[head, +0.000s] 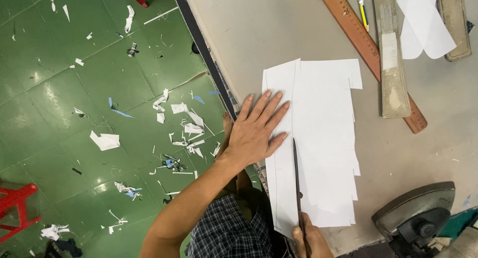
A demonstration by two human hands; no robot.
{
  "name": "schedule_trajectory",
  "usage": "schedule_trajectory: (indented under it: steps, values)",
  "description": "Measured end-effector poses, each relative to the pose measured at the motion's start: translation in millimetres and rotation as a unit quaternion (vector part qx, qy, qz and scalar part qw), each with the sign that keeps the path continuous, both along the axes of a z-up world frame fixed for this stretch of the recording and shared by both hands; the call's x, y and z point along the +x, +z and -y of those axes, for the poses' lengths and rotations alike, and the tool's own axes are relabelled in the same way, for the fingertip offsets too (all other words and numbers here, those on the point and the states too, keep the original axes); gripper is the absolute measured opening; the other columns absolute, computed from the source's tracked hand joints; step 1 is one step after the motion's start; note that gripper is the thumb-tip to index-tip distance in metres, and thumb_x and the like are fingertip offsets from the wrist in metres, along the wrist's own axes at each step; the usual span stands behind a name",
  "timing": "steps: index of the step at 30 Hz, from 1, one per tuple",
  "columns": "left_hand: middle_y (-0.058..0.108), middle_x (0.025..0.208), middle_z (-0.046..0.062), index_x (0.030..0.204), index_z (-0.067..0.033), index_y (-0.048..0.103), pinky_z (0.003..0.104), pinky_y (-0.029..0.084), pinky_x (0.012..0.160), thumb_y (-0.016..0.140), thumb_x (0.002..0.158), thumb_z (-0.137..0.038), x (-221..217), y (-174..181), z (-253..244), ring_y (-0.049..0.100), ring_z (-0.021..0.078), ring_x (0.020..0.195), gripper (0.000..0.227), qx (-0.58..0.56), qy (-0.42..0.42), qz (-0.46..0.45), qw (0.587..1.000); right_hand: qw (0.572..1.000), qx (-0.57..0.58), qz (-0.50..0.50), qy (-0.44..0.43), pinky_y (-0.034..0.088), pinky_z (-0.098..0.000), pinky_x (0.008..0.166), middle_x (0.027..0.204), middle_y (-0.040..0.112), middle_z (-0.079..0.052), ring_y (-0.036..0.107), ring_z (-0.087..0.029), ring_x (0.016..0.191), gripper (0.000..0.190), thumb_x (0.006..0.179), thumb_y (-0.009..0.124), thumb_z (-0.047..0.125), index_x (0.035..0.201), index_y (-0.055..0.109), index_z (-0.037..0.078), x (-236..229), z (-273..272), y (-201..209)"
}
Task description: The person uses large shears to cut a stack of white paper sheets on a work table. They trim the edges of the paper, occasionally repositioning the stack to continue cutting along straight lines. The cut pieces fall onto the green floor below.
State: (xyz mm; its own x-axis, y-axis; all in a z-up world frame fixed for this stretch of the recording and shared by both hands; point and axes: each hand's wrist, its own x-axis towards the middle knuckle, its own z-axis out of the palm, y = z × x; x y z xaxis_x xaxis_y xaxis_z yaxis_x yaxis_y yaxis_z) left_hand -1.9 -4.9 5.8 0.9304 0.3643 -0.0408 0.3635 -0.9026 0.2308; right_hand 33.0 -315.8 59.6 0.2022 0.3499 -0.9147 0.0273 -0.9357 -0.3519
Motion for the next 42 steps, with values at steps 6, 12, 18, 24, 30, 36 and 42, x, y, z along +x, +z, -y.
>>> schedule_trajectory:
  steps: [6,12,18,24,30,36,42]
  values:
    - [0.020,0.172,0.008,0.165,-0.0184,0.029,0.052,0.006,0.129,0.025,0.108,-0.056,0,-1,0,0.014,0.0277,0.159,0.068,-0.004,-0.003,-0.013,1.000,1.000,-0.002,0.004,0.005,0.050,-0.0327,0.052,0.058,0.064,0.000,0.065,-0.015,0.052,0.075,0.083,0.034,0.069,0.127,0.060,0.014,-2,4,-5]
    - [0.020,0.172,0.008,0.165,-0.0187,0.028,0.052,0.004,0.129,0.026,0.108,-0.057,0,0,0,0.014,0.0279,0.160,0.069,-0.001,-0.002,-0.017,1.000,1.000,0.011,0.024,0.002,0.050,-0.0308,0.048,0.054,0.061,0.001,0.063,-0.014,0.048,0.072,0.084,0.032,0.069,0.120,0.063,0.014,-5,0,1]
    - [0.019,0.172,0.009,0.165,-0.0175,0.030,0.052,0.004,0.130,0.027,0.109,-0.056,0,1,0,0.013,0.0281,0.159,0.068,-0.001,-0.003,-0.004,1.000,0.999,0.006,-0.019,-0.035,0.045,-0.0290,0.041,0.052,0.054,0.002,0.055,-0.012,0.043,0.076,0.084,0.035,0.068,0.125,0.066,0.013,-1,-8,22]
    - [0.018,0.172,0.007,0.164,-0.0106,0.023,0.050,0.003,0.131,0.019,0.108,-0.054,1,3,-1,0.013,0.0258,0.160,0.071,0.004,-0.005,-0.030,1.000,0.977,-0.044,-0.164,-0.131,0.044,-0.0324,0.064,0.094,0.057,-0.008,0.049,-0.020,0.075,0.106,0.072,0.041,0.073,0.163,0.034,0.020,37,-49,45]
    - [0.016,0.172,0.007,0.163,-0.0112,0.022,0.050,-0.004,0.130,0.014,0.107,-0.052,2,-1,-1,0.009,0.0250,0.160,0.069,-0.004,-0.006,-0.043,0.999,0.996,0.024,-0.068,-0.044,0.050,-0.0309,0.069,0.093,0.073,-0.006,0.065,-0.017,0.078,0.083,0.081,0.035,0.067,0.145,0.054,0.016,41,-65,17]
    - [0.019,0.171,0.007,0.163,-0.0109,0.024,0.050,0.001,0.130,0.016,0.109,-0.048,0,1,-1,0.012,0.0249,0.159,0.066,-0.016,-0.003,-0.017,1.000,0.994,0.086,-0.045,-0.051,0.050,-0.0321,0.085,0.103,0.072,-0.005,0.066,-0.017,0.097,0.069,0.089,0.038,0.062,0.130,0.063,0.013,35,-61,7]
    - [0.033,0.167,0.010,0.160,-0.0122,0.037,0.051,0.014,0.129,0.028,0.110,-0.045,21,17,-32,0.026,0.0293,0.156,0.061,0.030,0.001,0.053,0.998,0.991,0.039,-0.088,-0.089,0.052,-0.0323,0.092,0.117,0.078,-0.007,0.071,-0.019,0.106,0.087,0.077,0.040,0.070,0.142,0.057,0.014,42,-69,13]
